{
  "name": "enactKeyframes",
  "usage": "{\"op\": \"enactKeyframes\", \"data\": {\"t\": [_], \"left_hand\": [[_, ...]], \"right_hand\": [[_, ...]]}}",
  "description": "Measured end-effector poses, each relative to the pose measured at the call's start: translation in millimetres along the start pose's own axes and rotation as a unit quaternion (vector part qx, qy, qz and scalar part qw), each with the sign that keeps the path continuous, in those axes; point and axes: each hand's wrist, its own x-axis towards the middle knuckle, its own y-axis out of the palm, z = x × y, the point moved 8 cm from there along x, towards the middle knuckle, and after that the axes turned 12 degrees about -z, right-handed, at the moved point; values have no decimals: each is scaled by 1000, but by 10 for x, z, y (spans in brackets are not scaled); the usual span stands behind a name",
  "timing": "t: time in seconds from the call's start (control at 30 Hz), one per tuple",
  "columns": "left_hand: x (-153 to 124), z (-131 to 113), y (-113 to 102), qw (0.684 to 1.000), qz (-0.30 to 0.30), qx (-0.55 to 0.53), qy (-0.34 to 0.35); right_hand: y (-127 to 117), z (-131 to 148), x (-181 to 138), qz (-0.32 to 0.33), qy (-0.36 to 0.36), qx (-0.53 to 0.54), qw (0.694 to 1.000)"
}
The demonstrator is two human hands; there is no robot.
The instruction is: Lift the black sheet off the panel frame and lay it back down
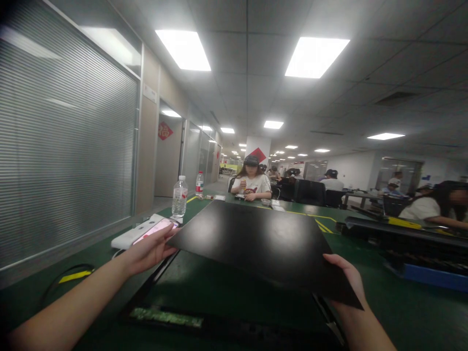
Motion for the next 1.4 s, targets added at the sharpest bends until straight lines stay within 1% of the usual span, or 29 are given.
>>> {"op": "enactKeyframes", "data": {"t": [0.1, 0.27, 0.37, 0.53, 0.6, 0.67, 0.73, 0.77, 0.93, 1.07, 1.23, 1.3, 1.4], "left_hand": [[1, -6, -21, 1000, -12, -8, -11], [-32, 24, 42, 998, 27, -26, -46], [-30, 41, -8, 999, 11, -1, -50], [28, -24, -156, 999, -46, 26, -3], [56, -52, -187, 998, -53, 27, 13], [87, -72, -212, 998, -55, 21, 23], [114, -94, -241, 997, -62, 19, 31], [123, -108, -249, 997, -64, 20, 36], [131, -173, -235, 995, -68, 47, 62], [107, -165, -193, 993, -71, 56, 70], [61, -79, -125, 994, -71, 58, 53], [59, -41, -122, 994, -78, 55, 43], [83, 4, -141, 994, -86, 54, 40]], "right_hand": [[45, -110, -55, 22, 55, -17, 998], [124, -191, -143, 66, 73, -75, 992], [166, -245, -194, 77, 86, -98, 988], [180, -356, -215, 110, 118, -130, 978], [178, -414, -249, 131, 146, -146, 970], [220, -461, -319, 174, 173, -152, 957], [266, -478, -364, 207, 178, -158, 949], [275, -475, -356, 209, 170, -161, 950], [293, -439, -185, 190, 106, -158, 963], [180, -386, -39, 119, 47, -209, 969], [76, -266, 20, 48, -28, -269, 962], [52, -244, 28, 28, -37, -285, 957], [23, -247, 42, 10, -24, -284, 958]]}}
